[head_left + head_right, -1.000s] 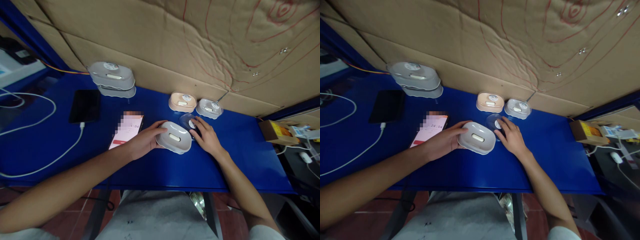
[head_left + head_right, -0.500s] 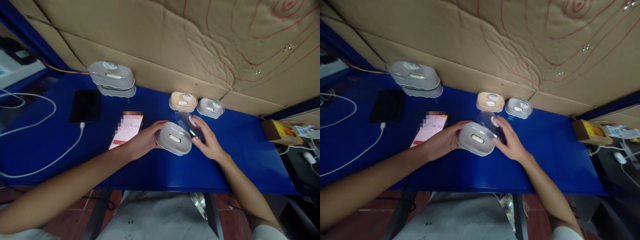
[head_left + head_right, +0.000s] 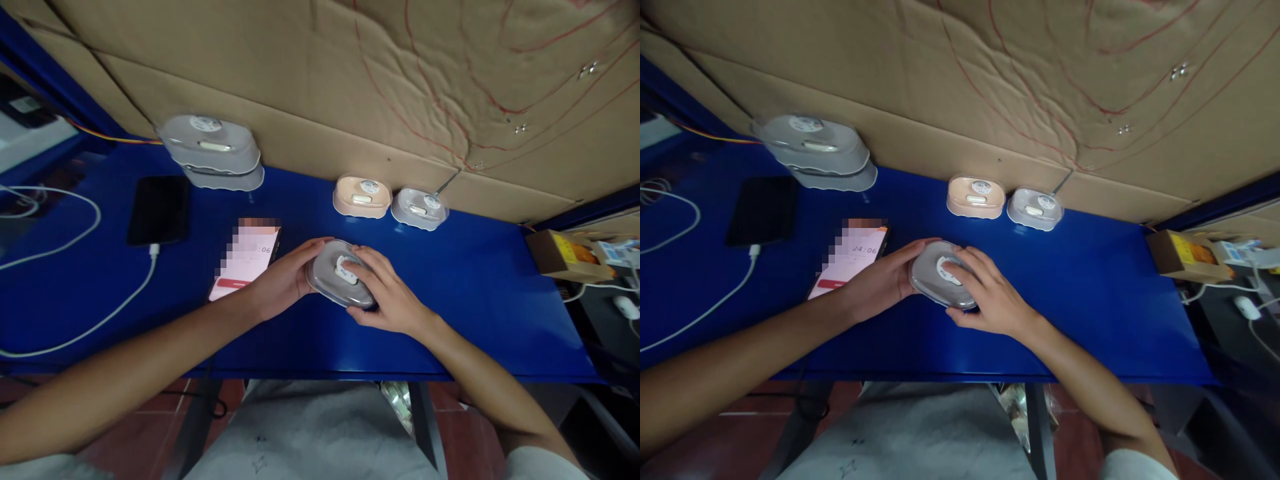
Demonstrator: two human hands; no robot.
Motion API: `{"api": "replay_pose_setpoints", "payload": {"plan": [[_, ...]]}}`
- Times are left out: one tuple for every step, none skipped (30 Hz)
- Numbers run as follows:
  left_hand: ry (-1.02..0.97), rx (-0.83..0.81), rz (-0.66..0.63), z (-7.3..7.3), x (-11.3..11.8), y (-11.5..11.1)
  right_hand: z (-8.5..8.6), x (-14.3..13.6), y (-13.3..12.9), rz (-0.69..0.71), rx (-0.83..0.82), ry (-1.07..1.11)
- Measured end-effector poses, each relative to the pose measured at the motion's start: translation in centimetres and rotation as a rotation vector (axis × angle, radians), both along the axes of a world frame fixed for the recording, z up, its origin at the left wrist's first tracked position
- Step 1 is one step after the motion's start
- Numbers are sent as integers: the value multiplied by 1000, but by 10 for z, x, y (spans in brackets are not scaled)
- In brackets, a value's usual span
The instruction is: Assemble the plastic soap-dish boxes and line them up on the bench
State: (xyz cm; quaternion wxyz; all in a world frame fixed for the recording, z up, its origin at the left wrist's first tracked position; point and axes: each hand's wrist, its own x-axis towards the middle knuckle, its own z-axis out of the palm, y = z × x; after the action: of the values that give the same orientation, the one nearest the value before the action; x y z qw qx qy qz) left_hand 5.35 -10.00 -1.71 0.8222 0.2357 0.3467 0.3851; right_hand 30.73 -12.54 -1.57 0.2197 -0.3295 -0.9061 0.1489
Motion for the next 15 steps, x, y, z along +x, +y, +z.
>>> {"api": "replay_pose_setpoints", "payload": {"plan": [[-1,-3,1,-1,0,1,-3,0,1,-18,-18,25],[4,-13,2,-1,0,2,-6,1,2,-38,-36,48],[13,-24,5,-1,0,2,-8,1,3,-56,-49,63],[25,-34,7,-1,0,3,-9,1,3,-68,-49,65],[36,-34,13,-1,0,3,-9,1,3,-74,-34,54],[42,-22,18,-1,0,3,-7,1,3,-73,-7,35],[46,-3,17,-1,0,3,-6,1,2,-62,25,15],[47,19,14,0,0,2,-3,0,1,-47,54,-3],[45,38,13,1,1,1,-1,0,0,-31,75,-13],[41,46,14,2,1,0,1,0,-1,-17,88,-16],[34,41,16,2,1,-1,2,-1,-3,-8,93,-18],[25,27,21,3,1,-1,3,-1,-4,-7,90,-20],[14,9,30,4,1,-1,4,-2,-4,-17,84,-21],[2,-9,39,4,1,-1,3,-3,-5,-33,74,-21],[-6,-23,48,4,2,-1,3,-4,-5,-48,62,-21]]}}
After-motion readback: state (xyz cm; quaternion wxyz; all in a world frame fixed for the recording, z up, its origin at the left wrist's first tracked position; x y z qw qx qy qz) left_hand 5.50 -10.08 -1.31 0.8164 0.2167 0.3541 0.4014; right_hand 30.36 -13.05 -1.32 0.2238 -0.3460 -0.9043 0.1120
